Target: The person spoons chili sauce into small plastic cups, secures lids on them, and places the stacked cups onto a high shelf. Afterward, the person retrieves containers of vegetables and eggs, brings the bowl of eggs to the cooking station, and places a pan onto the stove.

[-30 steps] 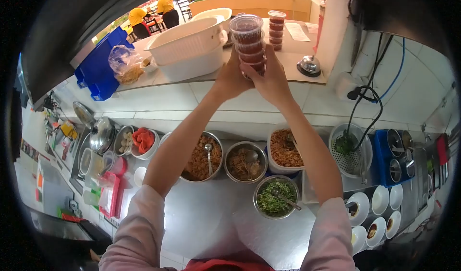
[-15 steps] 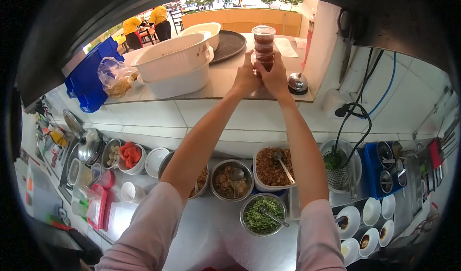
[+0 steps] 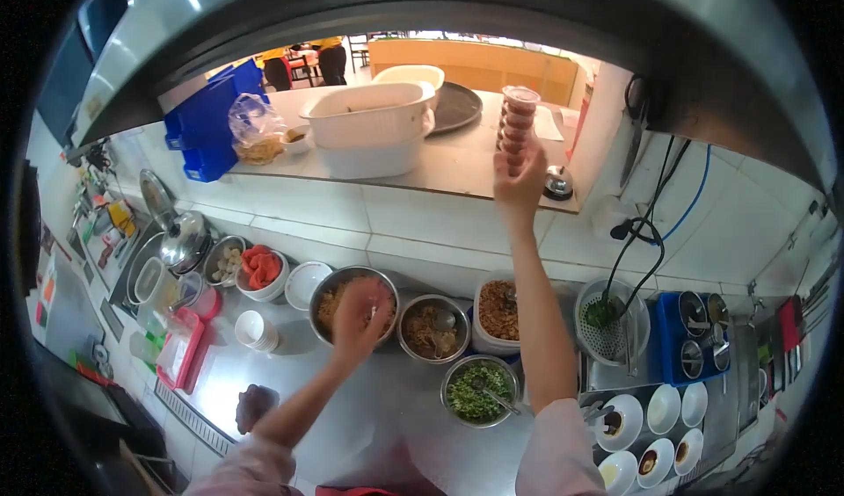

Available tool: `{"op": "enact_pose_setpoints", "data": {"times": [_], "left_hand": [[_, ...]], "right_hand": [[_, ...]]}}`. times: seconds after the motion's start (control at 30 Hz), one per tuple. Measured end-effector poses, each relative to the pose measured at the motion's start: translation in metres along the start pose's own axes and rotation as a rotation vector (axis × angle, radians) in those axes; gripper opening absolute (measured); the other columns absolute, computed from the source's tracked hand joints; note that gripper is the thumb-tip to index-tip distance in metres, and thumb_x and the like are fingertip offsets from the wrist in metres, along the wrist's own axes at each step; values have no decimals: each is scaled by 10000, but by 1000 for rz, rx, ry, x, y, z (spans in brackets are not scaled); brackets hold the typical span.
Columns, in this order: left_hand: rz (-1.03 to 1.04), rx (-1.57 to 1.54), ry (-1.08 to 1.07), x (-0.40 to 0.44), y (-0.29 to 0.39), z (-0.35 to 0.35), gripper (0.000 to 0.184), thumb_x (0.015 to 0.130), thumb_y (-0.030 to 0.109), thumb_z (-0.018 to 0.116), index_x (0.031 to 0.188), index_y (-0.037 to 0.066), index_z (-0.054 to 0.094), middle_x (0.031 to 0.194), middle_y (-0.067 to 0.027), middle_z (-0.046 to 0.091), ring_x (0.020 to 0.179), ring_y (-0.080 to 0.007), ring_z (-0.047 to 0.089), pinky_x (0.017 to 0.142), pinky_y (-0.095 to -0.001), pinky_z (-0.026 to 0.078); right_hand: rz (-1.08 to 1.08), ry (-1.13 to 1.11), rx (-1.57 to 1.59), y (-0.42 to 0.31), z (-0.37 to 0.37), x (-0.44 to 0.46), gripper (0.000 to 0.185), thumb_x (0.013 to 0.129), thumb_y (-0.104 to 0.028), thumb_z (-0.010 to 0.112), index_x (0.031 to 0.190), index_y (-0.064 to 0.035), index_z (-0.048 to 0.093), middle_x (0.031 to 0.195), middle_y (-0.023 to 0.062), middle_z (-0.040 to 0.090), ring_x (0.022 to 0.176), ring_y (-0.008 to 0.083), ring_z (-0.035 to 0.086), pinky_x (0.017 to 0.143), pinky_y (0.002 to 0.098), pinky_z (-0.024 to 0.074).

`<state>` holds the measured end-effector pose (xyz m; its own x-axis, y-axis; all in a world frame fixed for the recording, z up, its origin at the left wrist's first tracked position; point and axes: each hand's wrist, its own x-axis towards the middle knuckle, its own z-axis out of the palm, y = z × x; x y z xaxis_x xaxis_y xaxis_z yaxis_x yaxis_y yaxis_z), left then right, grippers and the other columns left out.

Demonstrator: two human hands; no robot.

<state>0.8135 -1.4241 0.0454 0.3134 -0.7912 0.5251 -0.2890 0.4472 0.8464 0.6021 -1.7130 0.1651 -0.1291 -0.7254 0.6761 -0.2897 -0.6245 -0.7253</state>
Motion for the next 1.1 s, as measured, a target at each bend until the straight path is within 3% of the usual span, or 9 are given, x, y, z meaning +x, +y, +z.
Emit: {"op": "enact_pose_setpoints", "data": {"times": [0.13,0.23,0.37,0.53,0.63,0.73,0.8,1.0,1.1], "left_hand": [[-528,318,225,-209,22,-127,153,947,77,717,1053,-12,651,923,-68,691,860,-143,681,782,-298,558],[-717,362,383,-338,37,-180,122,940,58,697,999,-28,634,877,-88,688,829,-160,688,726,-297,570],[-714,460,344,-357,103,-194,166,965,111,686,1086,3,655,925,-116,718,806,-196,717,691,-296,561],[-549,233,352,-289,98,-217,177,956,117,696,1079,-1,647,937,-110,709,861,-192,703,754,-313,563],[-392,74,340,-207,75,-230,85,955,56,680,979,-13,637,844,-64,683,807,-135,664,744,-274,539],[-339,118,270,-83,49,-231,128,976,109,676,922,-1,637,819,-38,676,779,-110,650,742,-253,521],[-267,205,174,20,35,-224,216,1005,210,657,944,2,658,813,-36,674,801,-112,667,719,-258,539],[-509,-231,147,277,-21,-169,587,909,499,694,1213,16,557,1171,-140,619,1028,-312,664,817,-428,607],[-639,-211,108,342,-29,-152,540,885,389,735,1203,-20,581,1036,-133,650,895,-306,691,660,-424,609]], "right_hand": [[589,-294,520,-69,46,-17,739,922,-493,737,1373,29,470,1369,205,515,1302,387,528,975,530,525],[677,-324,403,-105,87,13,845,880,-645,696,1392,-12,468,1415,213,480,1312,462,496,949,618,514],[748,-383,269,-103,150,66,774,854,-550,690,1419,-80,447,1440,209,464,1286,499,505,930,652,518],[722,-339,120,-85,176,76,612,818,-293,665,1366,-101,473,1263,233,598,992,366,677,718,611,589],[607,-245,268,-90,159,47,577,818,-238,639,1343,-45,497,1294,271,586,983,407,681,736,560,598],[503,-205,-35,-99,143,40,552,827,-211,606,1319,20,515,1214,302,632,935,397,699,771,469,602],[220,-31,-348,-70,156,46,436,800,-209,613,1096,112,604,974,244,697,916,289,714,726,398,582],[379,-199,111,-108,127,74,275,851,-164,606,896,97,684,667,175,686,440,205,630,429,296,511],[328,-164,98,-151,99,82,288,879,-191,585,865,84,672,646,143,656,440,174,599,439,301,507]]}}
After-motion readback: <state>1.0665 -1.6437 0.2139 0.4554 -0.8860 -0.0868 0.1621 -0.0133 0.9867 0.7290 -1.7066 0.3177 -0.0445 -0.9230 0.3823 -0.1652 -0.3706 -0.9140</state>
